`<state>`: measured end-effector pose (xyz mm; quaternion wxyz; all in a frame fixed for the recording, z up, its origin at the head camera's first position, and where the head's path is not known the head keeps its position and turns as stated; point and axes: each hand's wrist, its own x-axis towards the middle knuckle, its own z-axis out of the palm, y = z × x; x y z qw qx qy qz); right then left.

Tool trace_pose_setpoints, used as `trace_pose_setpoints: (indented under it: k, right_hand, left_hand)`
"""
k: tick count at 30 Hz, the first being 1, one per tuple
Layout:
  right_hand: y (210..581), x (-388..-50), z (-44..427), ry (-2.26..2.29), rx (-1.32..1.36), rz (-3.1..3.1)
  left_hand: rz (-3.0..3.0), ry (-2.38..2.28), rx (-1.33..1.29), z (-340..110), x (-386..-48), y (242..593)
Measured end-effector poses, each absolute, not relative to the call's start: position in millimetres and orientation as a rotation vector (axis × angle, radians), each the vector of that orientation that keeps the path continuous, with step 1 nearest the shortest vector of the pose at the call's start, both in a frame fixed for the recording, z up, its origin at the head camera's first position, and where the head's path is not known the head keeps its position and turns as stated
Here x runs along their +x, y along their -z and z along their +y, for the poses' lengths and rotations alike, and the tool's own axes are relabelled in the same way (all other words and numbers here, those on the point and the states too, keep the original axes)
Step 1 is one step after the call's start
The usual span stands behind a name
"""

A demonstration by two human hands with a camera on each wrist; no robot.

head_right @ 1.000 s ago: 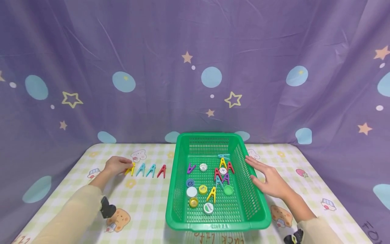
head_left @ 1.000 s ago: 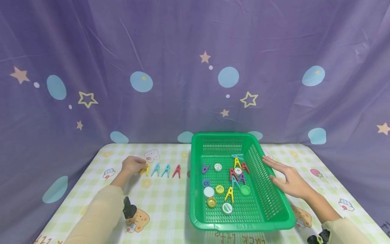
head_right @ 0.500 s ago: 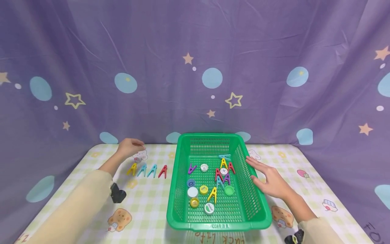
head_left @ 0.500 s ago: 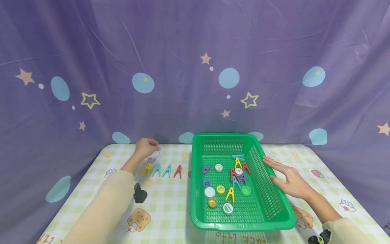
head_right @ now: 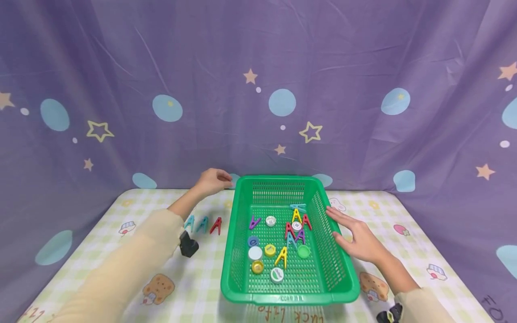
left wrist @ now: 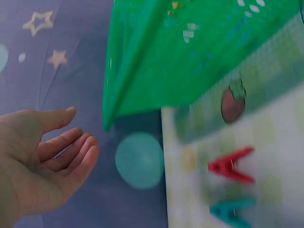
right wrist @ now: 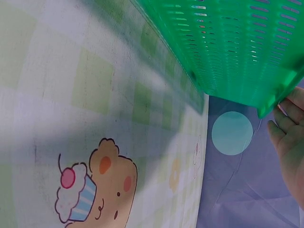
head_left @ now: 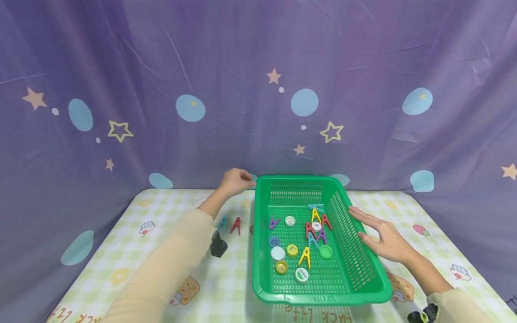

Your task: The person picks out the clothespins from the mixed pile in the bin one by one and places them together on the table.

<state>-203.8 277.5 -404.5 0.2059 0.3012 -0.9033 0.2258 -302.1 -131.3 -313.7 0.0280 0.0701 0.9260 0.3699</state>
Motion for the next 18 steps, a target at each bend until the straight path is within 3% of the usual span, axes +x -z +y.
trace_pose_setpoints:
  k: [18]
  right_hand:
    - [404.2, -204.2, 276.5, -0.616, 0.835, -2.503]
  left_hand:
    - [2.834, -0.953, 0.359, -40.3, -316.7, 322.4]
